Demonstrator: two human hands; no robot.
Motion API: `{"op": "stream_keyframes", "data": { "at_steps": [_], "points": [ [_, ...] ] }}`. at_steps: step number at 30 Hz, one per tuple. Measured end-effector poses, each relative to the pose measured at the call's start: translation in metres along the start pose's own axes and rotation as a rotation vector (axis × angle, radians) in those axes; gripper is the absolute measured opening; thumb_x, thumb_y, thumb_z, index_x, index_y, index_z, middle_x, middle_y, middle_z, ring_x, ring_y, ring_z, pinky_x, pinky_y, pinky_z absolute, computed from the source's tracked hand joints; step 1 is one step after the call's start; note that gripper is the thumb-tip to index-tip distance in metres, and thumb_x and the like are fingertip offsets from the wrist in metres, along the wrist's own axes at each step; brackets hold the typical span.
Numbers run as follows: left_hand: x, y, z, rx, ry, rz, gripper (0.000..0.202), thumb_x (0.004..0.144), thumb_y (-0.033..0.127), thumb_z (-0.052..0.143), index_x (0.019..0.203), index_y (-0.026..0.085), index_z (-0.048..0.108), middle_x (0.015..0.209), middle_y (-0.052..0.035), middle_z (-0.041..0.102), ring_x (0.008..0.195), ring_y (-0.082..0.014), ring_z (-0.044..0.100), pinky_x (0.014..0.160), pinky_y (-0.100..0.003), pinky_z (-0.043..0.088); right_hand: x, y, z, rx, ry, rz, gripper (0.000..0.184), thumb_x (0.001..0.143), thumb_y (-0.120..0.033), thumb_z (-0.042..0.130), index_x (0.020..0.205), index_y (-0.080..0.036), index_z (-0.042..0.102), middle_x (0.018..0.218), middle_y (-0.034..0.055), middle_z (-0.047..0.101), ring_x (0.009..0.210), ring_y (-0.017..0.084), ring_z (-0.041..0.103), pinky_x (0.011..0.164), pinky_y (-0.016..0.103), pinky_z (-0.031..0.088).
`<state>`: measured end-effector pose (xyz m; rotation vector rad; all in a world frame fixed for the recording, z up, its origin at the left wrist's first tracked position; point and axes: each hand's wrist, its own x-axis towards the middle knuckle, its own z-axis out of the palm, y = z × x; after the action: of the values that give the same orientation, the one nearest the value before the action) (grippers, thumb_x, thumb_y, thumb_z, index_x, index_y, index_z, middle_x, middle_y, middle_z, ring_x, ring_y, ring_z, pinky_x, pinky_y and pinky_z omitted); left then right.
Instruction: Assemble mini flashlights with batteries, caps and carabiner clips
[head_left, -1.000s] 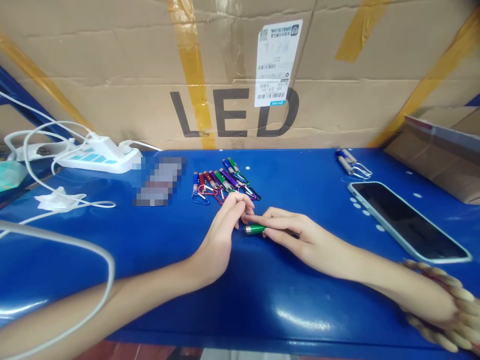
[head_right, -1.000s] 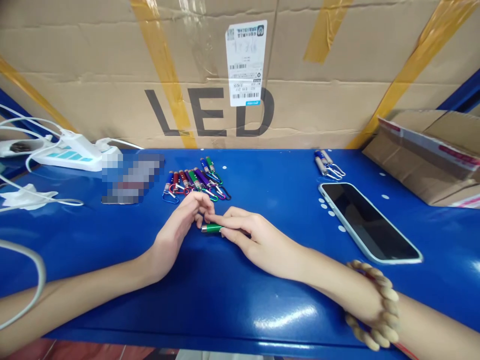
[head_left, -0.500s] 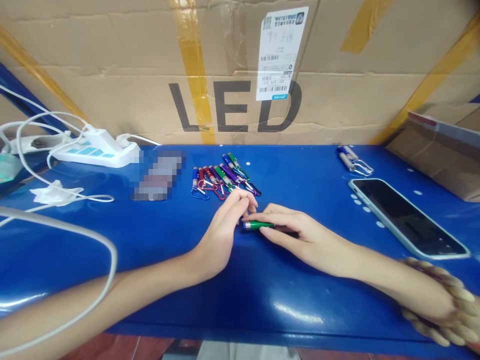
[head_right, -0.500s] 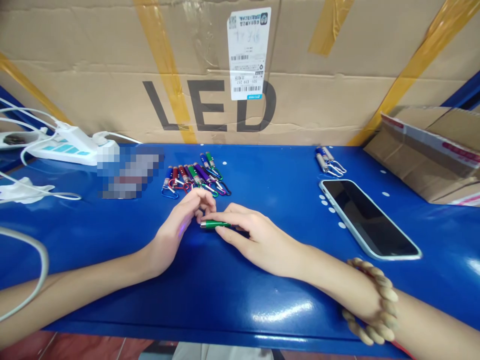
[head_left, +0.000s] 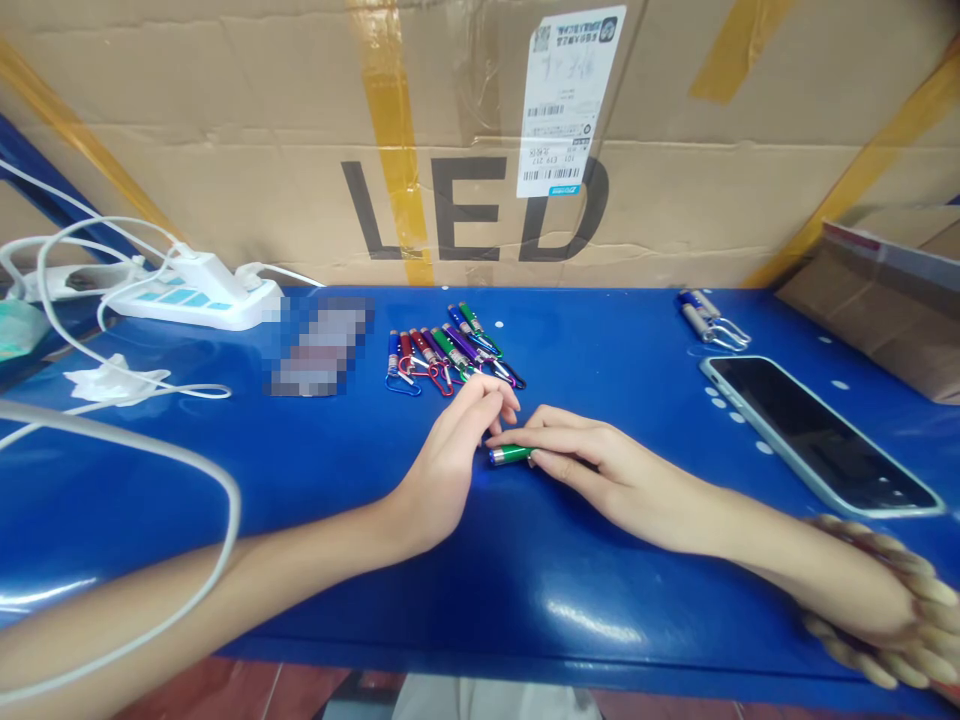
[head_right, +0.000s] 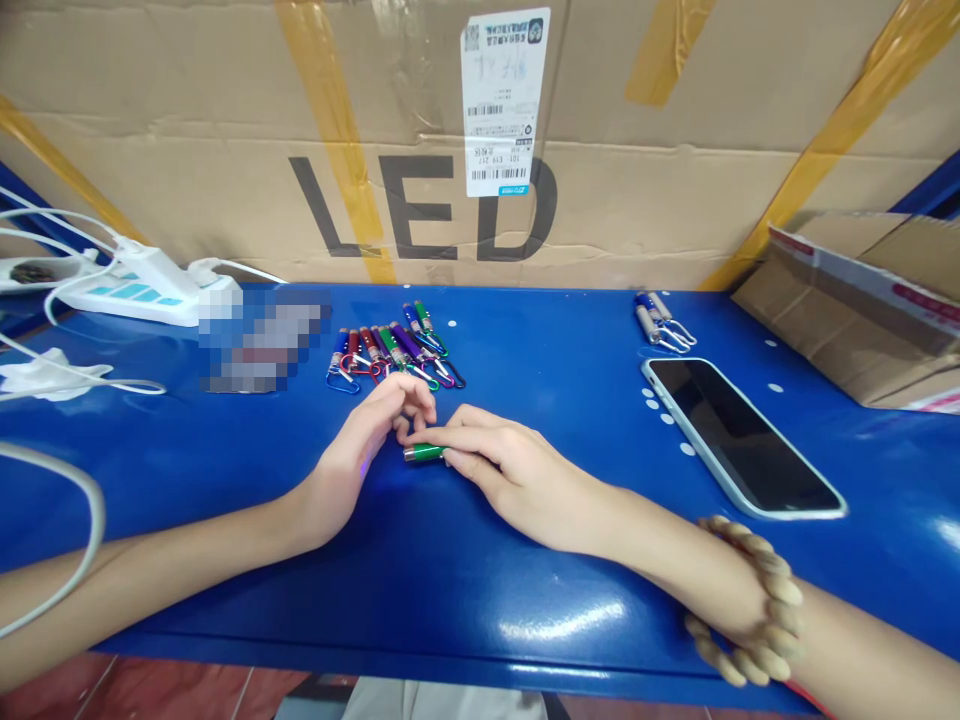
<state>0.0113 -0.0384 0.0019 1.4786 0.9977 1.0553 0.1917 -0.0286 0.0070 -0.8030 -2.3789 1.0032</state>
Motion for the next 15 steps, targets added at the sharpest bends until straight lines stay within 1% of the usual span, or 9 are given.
{"op": "stream_keyframes", "data": {
  "at_steps": [5,9,12,15],
  "points": [
    [0.0011,-0.0014,0.0001,-0.002,-0.006,0.012,0.023,0.092,0.031,0.031,0.081,0.019,0.047,0.083,-0.0007,0.048,0.078,-0.0143,0.044,0.074,-0.025,0.036,-0.0002,-0.0019,0.0003,-0.049,-0.015,0.003,0.034,0.096,-0.028,0.037,0.124,-0.027,0.056,0.111,0.0044,0.058,0.108,0.015,0.053,0.097,0.032,0.041],
    [0.0019,-0.003,-0.0004,0.004,-0.003,0.019,0.024,0.091,0.032,0.031,0.081,0.019,0.048,0.082,-0.0009,0.048,0.078,-0.0145,0.045,0.073,-0.026,0.037,-0.0002,-0.0022,0.0011,-0.038,0.0,0.002,0.031,0.095,-0.032,0.042,0.12,-0.027,0.059,0.105,0.0039,0.059,0.102,0.015,0.055,0.092,0.031,0.043],
    [0.002,-0.0033,-0.0005,0.008,0.009,0.013,0.023,0.091,0.032,0.032,0.081,0.019,0.048,0.081,-0.001,0.048,0.077,-0.0147,0.045,0.071,-0.026,0.037,-0.0003,-0.002,0.0018,-0.039,0.015,0.002,0.029,0.094,-0.03,0.044,0.114,-0.024,0.063,0.099,0.0038,0.061,0.097,0.014,0.057,0.089,0.029,0.044],
    [0.0019,-0.0033,-0.0004,0.003,0.013,0.01,0.023,0.091,0.031,0.032,0.081,0.019,0.048,0.081,-0.0011,0.048,0.077,-0.0148,0.045,0.071,-0.026,0.037,-0.0009,-0.0016,0.0019,-0.044,0.008,0.009,0.028,0.094,-0.029,0.044,0.113,-0.022,0.064,0.099,0.0036,0.061,0.097,0.014,0.057,0.089,0.028,0.044]
  ]
}}
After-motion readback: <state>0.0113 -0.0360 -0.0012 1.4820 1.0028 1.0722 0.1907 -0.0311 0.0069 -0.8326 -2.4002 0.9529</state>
